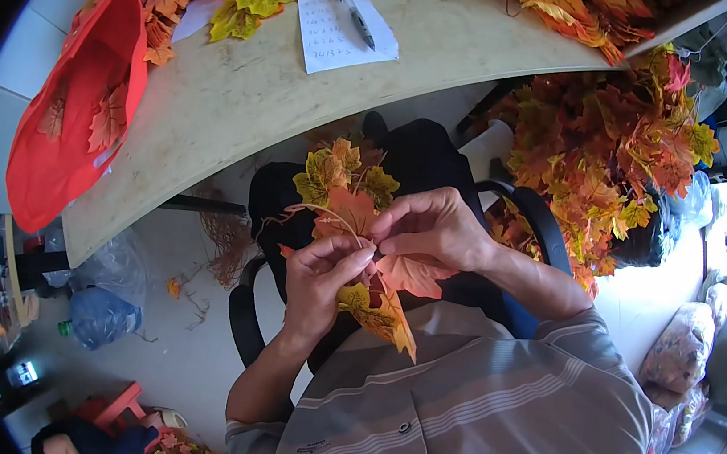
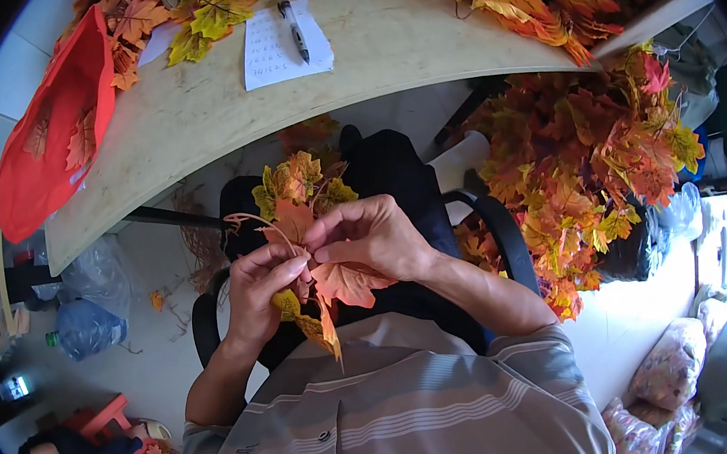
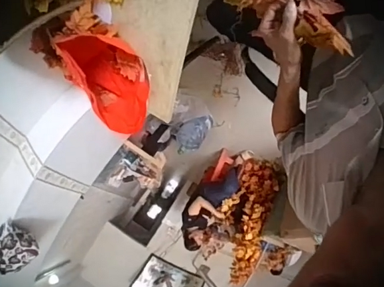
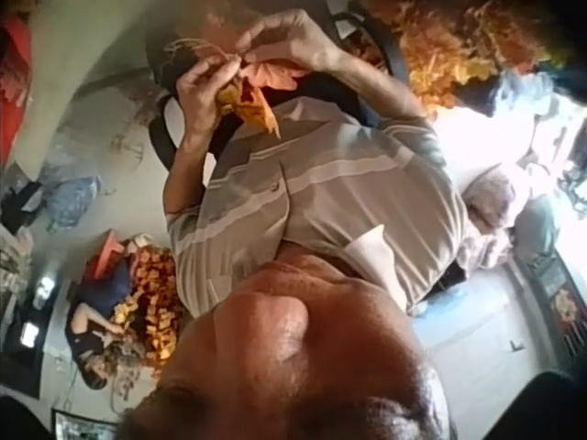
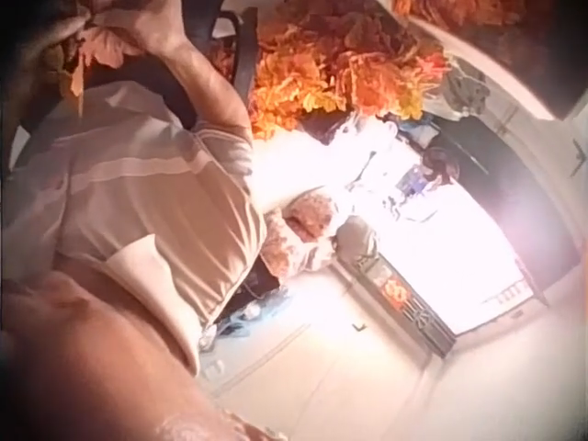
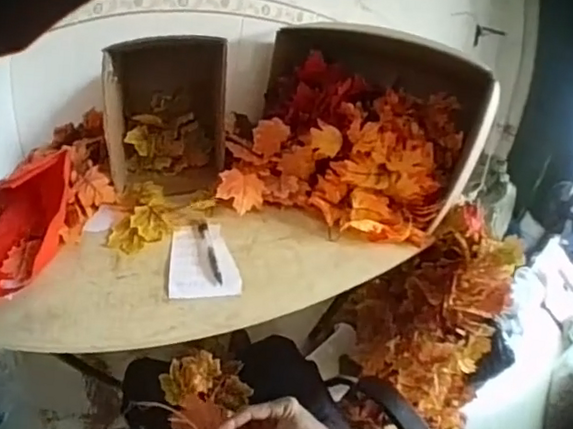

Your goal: Assembling artificial maple leaves onto a branch structure.

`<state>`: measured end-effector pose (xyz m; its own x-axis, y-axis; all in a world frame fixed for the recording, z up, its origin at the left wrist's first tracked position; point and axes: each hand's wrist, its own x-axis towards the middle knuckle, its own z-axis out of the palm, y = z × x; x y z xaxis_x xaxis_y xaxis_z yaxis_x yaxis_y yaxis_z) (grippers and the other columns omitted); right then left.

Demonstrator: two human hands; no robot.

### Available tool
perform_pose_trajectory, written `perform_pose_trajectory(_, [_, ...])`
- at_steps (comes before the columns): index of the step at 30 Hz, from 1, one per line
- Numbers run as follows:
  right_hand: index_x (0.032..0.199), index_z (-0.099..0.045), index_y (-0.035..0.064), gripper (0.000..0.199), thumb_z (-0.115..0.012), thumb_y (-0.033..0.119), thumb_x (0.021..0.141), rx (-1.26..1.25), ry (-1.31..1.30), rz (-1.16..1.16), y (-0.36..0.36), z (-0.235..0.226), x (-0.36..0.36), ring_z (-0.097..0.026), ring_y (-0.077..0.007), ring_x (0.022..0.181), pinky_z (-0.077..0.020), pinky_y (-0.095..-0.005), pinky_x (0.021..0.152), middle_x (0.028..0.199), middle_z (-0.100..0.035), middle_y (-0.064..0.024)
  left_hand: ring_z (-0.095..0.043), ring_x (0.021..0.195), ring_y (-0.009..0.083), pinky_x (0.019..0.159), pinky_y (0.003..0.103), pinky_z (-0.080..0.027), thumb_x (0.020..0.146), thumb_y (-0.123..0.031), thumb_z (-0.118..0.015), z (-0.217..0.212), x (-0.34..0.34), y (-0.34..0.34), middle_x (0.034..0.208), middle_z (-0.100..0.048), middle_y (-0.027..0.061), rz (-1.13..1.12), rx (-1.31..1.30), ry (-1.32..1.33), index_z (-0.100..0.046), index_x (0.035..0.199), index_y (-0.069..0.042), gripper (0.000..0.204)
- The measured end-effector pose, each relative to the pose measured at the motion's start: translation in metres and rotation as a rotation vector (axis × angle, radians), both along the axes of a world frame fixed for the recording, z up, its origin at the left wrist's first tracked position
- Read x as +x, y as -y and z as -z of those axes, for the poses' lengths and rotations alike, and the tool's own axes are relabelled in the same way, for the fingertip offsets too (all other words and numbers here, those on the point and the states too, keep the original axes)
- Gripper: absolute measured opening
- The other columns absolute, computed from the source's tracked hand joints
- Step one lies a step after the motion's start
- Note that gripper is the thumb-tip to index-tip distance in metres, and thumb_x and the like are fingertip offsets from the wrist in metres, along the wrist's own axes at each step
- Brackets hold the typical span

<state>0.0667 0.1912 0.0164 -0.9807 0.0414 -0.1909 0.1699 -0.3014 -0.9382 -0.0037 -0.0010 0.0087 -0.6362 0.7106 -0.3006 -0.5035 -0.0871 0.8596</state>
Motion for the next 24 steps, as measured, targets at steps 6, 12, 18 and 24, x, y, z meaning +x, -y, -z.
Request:
perform_pose_trajectory(6, [0.096, -0.069, -0.0014, 0.017, -0.07, -0.005, 0.079, 0.162, -0.036, -0.049, -0.003, -0.01, -0.003, -0.064, -0.0084, 0.08, -0.0532, -0.0234, 0.076, 0.087, -0.069, -0.0048, -0.061, 0.067, 0.0095, 0.065, 0.021, -0.047, 0.086, -0.008, -0.065, -0.002, -0.007, 0.001, 0.076, -0.065, 0.0063, 0.051, -0.022, 0.097, -0.067, 0.092, 0.005, 0.014])
perform_pose_trajectory(12, [0.096, -0.069, -0.0007, 0.016, -0.069, -0.003, 0.08, 0.169, -0.049, -0.07, -0.005, -0.005, -0.002, -0.064, -0.0075, 0.082, -0.0527, -0.023, 0.076, 0.087, -0.069, -0.0044, -0.058, 0.06, 0.0105, 0.059, 0.022, -0.047, 0.085, -0.008, -0.064, -0.003, -0.008, 0.001, 0.073, -0.064, 0.0077, 0.092, -0.038, 0.112, -0.065, 0.093, 0.006, 0.016])
perform_pose_trajectory(18, [0.095, -0.07, -0.0004, 0.014, -0.069, -0.002, 0.08, 0.28, -0.129, -0.064, -0.003, -0.002, 0.0, -0.063, -0.0076, 0.082, -0.0522, -0.0226, 0.074, 0.088, -0.069, -0.0045, -0.057, 0.055, 0.0115, 0.054, 0.023, -0.047, 0.084, -0.01, -0.064, 0.001, -0.006, 0.001, 0.072, -0.062, 0.0085, 0.09, -0.043, 0.123, -0.063, 0.092, 0.006, 0.018])
perform_pose_trajectory(24, [0.094, -0.069, -0.0003, 0.014, -0.068, -0.004, 0.08, 0.432, -0.226, -0.058, -0.003, -0.004, 0.001, -0.064, -0.0093, 0.082, -0.0525, -0.0226, 0.072, 0.089, -0.067, -0.0058, -0.057, 0.054, 0.0122, 0.053, 0.024, -0.046, 0.083, -0.012, -0.064, -0.002, -0.004, -0.001, 0.072, -0.062, 0.008, 0.068, -0.04, 0.16, -0.063, 0.093, 0.005, 0.019])
